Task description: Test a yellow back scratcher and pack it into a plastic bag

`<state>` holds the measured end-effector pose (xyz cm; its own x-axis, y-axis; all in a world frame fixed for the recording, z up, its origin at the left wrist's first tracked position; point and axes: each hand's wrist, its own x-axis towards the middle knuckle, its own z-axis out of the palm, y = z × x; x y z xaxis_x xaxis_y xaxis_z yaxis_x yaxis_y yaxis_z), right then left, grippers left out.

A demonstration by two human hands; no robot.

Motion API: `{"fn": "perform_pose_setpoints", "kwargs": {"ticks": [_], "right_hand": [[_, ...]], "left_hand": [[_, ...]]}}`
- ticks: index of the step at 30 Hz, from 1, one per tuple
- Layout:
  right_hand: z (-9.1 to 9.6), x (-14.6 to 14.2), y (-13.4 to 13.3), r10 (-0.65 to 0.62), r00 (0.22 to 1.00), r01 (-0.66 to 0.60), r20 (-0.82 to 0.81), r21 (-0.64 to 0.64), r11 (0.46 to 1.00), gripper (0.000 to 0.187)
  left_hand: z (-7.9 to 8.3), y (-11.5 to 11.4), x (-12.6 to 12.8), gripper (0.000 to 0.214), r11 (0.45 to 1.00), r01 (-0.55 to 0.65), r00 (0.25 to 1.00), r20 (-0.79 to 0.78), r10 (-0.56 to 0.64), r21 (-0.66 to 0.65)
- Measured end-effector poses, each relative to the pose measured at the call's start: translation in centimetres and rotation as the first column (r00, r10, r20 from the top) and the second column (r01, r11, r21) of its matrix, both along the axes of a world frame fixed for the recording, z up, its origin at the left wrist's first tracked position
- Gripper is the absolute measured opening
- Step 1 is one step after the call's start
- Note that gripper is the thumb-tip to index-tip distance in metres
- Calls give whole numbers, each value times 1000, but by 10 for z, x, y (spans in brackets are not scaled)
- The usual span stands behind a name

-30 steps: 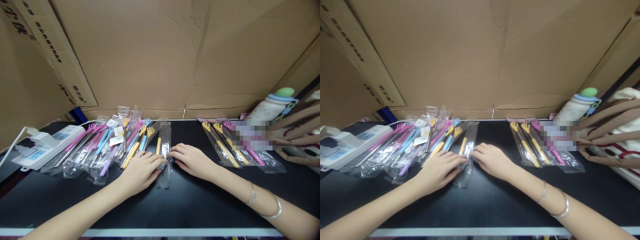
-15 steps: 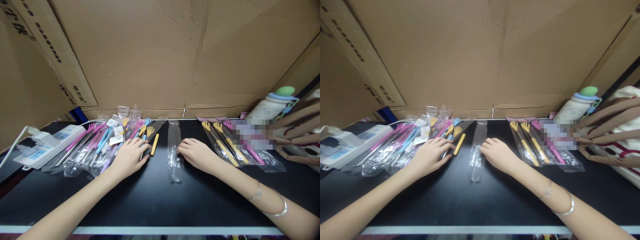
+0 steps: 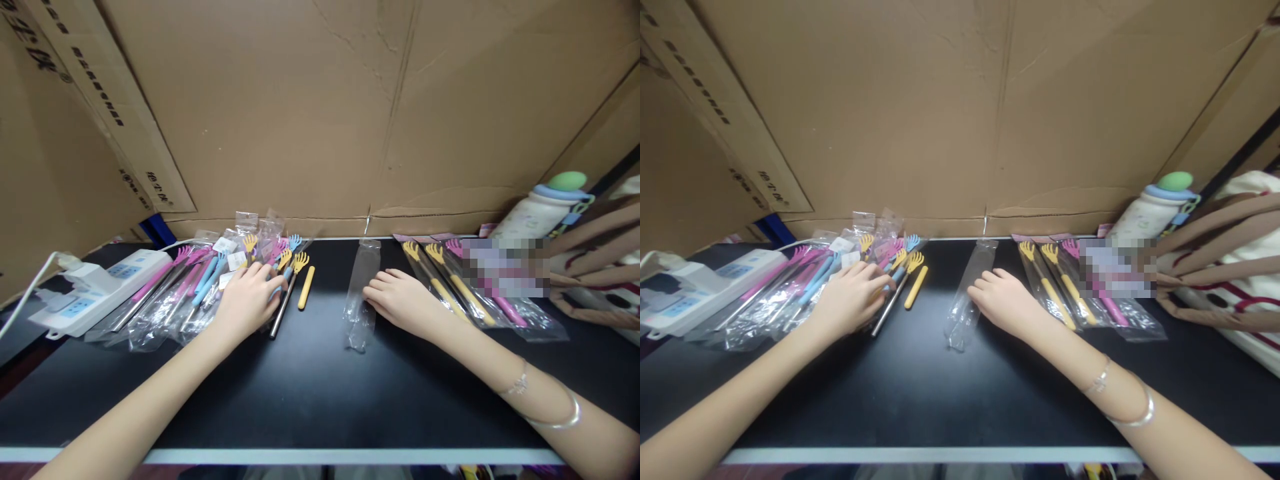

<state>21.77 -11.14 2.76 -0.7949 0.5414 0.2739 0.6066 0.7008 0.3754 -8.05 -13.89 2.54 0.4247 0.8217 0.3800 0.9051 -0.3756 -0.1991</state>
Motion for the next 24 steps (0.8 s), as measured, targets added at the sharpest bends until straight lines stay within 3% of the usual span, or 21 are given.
{"fn": "perform_pose_setpoints", "kwargs": {"ticks": [9,20,24], "right_hand": [[0,-1,-2,-28,1000,28,-7,-32,999,17],[9,13,2,-71,997,71,14,-68,995,20],[14,15,1,-174,984,174,-26,-12,985,22]], "left_hand": [[-5,-5,9,34,998,10,1000,22,-8,-60],[-4,-8,10,25,992,-35,996,82,45,-118],[-2,-8,13,22,987,-41,990,127,61,-158]]}}
